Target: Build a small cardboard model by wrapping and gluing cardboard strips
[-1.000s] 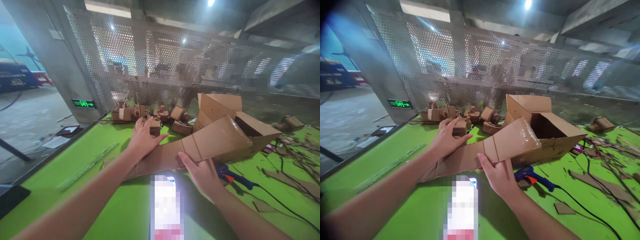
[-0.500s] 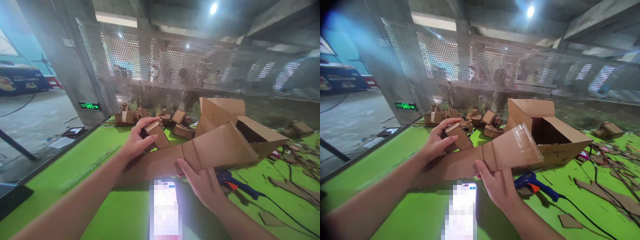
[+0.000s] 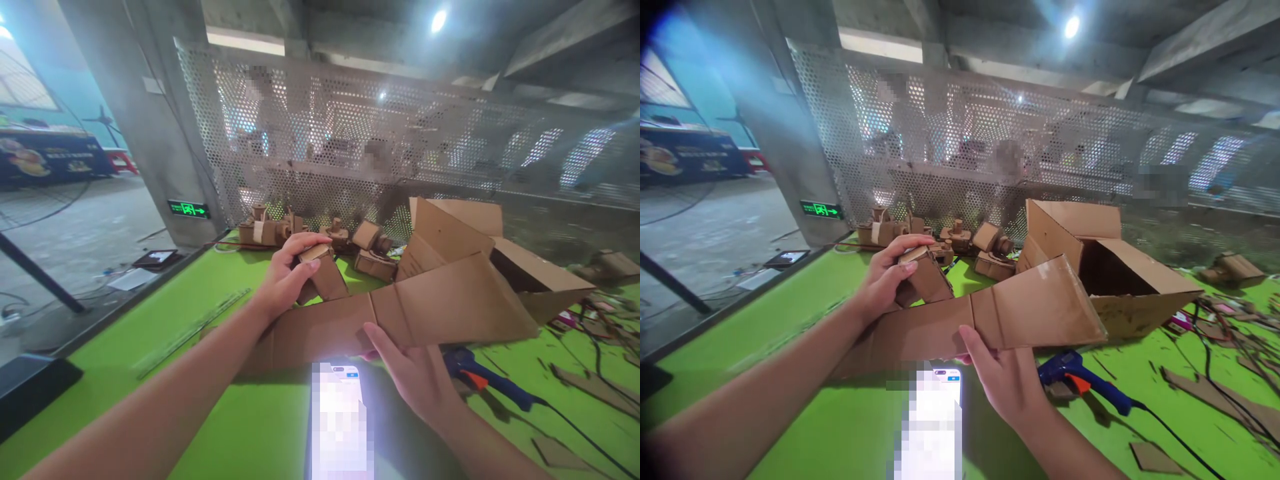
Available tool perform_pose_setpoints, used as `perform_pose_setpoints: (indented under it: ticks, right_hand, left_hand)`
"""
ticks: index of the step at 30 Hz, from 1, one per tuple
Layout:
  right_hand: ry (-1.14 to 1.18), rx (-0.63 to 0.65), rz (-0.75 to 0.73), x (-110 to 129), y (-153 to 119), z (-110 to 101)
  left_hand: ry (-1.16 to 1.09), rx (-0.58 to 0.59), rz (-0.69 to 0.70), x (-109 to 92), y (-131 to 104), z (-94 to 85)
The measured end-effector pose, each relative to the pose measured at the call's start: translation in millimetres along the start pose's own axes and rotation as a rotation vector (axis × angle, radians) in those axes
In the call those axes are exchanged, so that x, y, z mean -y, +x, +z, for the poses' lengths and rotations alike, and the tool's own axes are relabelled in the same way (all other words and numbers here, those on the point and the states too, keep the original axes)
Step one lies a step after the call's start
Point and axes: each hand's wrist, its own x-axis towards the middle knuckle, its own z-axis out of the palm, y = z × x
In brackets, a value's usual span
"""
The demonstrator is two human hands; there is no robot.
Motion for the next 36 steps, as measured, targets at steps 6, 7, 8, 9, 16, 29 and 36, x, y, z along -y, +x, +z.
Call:
perform_pose_setpoints:
  ticks: [6, 7, 8, 9, 16, 29, 36]
  right_hand:
    - [-0.004, -0.017, 0.021, -4.6, 1.2, 0.6]
    - [-0.002, -0.018, 0.024, -4.7, 1.4, 0.4]
    - [-0.006, -0.015, 0.025, -4.5, 1.6, 0.1]
    - [-0.011, -0.010, 0.024, -4.1, 1.8, -0.2]
    - [-0.022, 0.000, 0.022, -0.5, 1.8, -1.0]
    - [-0.019, -0.029, 0.023, 9.6, -2.4, 2.3]
    - [-0.027, -0.012, -0.017, 8.2, -2.6, 1.5]
  left_hand:
    - [0.013, -0.024, -0.013, 2.9, 0.3, 4.2]
    - [0.020, -0.030, -0.020, 4.3, 0.2, 4.9]
    - [0.025, -0.038, -0.030, 5.6, 0.2, 5.6]
    - [0.028, -0.043, -0.042, 6.7, 0.1, 6.2]
    - [-0.037, -0.101, -0.183, 15.3, 2.9, 9.6]
    - [-0.590, -0.372, -0.608, 7.2, 16.7, 12.9]
    - [-0.721, -0.288, -0.697, 2.4, 15.0, 14.5]
